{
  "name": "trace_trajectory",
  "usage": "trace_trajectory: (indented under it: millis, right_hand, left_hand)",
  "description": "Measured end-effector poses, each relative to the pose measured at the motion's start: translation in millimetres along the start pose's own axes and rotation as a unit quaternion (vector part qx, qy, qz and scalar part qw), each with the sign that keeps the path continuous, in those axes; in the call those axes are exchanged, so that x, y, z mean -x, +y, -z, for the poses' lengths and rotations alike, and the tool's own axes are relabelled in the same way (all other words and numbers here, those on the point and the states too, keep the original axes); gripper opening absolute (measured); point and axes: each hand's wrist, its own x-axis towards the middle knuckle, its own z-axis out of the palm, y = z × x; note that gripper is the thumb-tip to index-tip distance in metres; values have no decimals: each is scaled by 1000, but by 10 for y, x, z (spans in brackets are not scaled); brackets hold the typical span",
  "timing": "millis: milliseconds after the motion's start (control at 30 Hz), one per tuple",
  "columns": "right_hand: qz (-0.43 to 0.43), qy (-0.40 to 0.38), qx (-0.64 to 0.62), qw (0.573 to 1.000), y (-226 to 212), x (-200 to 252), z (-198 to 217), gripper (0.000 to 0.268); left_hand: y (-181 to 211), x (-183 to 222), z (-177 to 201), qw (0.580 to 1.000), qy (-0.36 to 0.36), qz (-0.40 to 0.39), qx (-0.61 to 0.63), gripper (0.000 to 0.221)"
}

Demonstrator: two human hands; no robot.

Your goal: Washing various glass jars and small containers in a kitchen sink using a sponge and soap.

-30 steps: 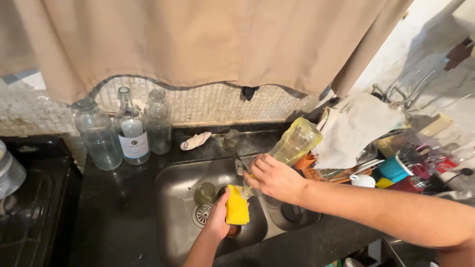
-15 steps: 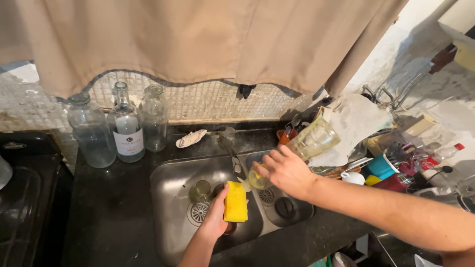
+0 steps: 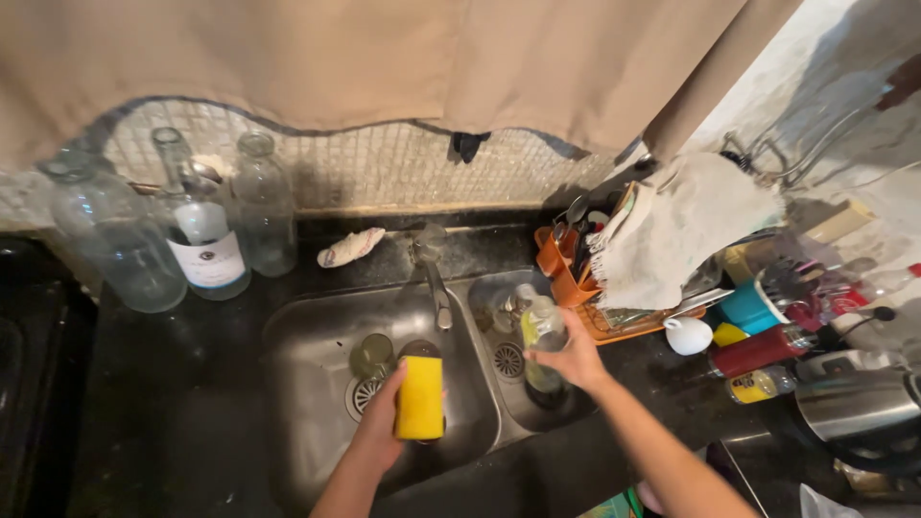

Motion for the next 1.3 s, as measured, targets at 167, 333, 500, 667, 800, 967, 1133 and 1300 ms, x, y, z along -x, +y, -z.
trace_trajectory:
  millis: [167,333,500,667,800,967,1133,1300]
  right_hand:
    - [-157,139,6,978,692,-69,-474,79]
    - [-156,221,4,963,1043,-59,-715,71]
    - [-103,301,29,948,1220,33,-552,96]
    - [52,253,17,966,-458,-474,-303,49]
    - [221,8,51,974,-1139,-1397,-860,50]
    - [367,42,297,880,-1032,-2055,-1344,32]
    - [403,101,305,857,-1049,-2234,-1224,9]
    - [379,77,273,881,-1018,-2207,-1257,10]
  left_hand:
    - [-96,-160,36,999,44,9,7,57]
    - [-166,-342,5,998,57,7,3,57]
    - [-245,-577,-37,993,105,-34,-50,46]
    - [-297,-828,-76,992,61,-87,-73,60]
    - [-343,-1159,-122,990,92,-96,-43,39]
    - [-111,-1142,-377,993,98,-69,7,38]
    - [-289,-1338,-73,995,-11,-96,37,59]
    - [-330,-1418,-87,975,143,-145,-86,31]
